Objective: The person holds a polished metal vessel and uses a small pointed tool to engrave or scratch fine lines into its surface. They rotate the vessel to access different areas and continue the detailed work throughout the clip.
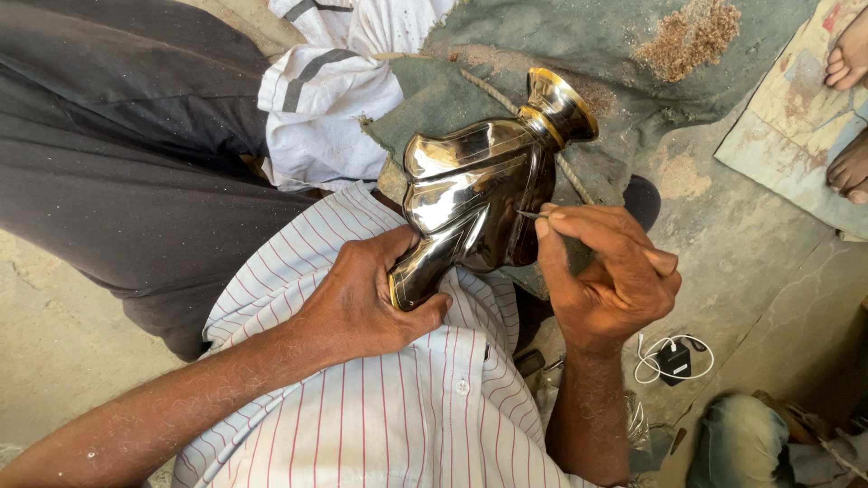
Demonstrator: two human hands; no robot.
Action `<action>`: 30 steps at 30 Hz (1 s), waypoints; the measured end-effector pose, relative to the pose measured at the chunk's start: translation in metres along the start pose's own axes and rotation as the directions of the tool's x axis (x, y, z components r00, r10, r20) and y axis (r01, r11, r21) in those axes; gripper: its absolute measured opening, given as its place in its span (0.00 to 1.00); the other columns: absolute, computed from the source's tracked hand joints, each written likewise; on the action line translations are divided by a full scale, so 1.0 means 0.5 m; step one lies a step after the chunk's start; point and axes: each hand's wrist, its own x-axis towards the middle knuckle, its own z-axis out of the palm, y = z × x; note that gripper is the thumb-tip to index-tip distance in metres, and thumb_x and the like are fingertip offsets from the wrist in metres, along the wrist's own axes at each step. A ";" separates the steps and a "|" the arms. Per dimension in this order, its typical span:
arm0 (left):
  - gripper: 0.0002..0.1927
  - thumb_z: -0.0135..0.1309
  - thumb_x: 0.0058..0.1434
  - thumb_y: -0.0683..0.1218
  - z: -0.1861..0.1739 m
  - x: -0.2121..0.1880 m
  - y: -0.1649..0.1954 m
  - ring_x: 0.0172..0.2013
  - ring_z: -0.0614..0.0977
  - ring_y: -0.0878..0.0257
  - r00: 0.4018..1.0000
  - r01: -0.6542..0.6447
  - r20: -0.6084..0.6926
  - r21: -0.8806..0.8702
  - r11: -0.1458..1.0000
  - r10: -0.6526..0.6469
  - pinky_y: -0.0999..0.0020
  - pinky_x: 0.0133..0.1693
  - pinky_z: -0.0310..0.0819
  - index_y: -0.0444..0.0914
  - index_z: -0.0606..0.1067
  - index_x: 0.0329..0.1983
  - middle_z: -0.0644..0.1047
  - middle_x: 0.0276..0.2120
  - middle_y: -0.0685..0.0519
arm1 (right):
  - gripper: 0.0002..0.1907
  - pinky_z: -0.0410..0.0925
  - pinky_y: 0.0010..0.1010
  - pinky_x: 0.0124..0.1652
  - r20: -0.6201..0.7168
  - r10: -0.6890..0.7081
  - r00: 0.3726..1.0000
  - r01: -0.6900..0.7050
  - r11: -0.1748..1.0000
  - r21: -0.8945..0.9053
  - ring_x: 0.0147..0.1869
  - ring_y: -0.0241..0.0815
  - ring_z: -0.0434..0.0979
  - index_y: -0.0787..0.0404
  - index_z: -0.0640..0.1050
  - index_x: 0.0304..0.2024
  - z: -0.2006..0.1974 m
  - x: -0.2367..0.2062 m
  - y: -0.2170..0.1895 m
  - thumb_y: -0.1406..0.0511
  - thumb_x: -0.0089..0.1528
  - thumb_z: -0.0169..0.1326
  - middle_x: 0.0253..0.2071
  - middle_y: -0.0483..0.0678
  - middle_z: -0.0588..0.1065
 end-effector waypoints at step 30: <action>0.17 0.63 0.52 0.43 0.007 -0.006 0.003 0.22 0.80 0.71 1.000 0.027 -0.014 -0.044 0.999 -0.028 0.76 0.22 0.76 0.30 0.76 0.43 0.79 0.23 0.54 | 0.12 0.79 0.29 0.44 0.014 -0.104 0.994 0.104 0.993 -0.047 0.50 0.48 0.84 0.63 0.79 0.43 0.000 -0.071 -0.003 0.77 0.60 0.65 0.42 0.53 0.80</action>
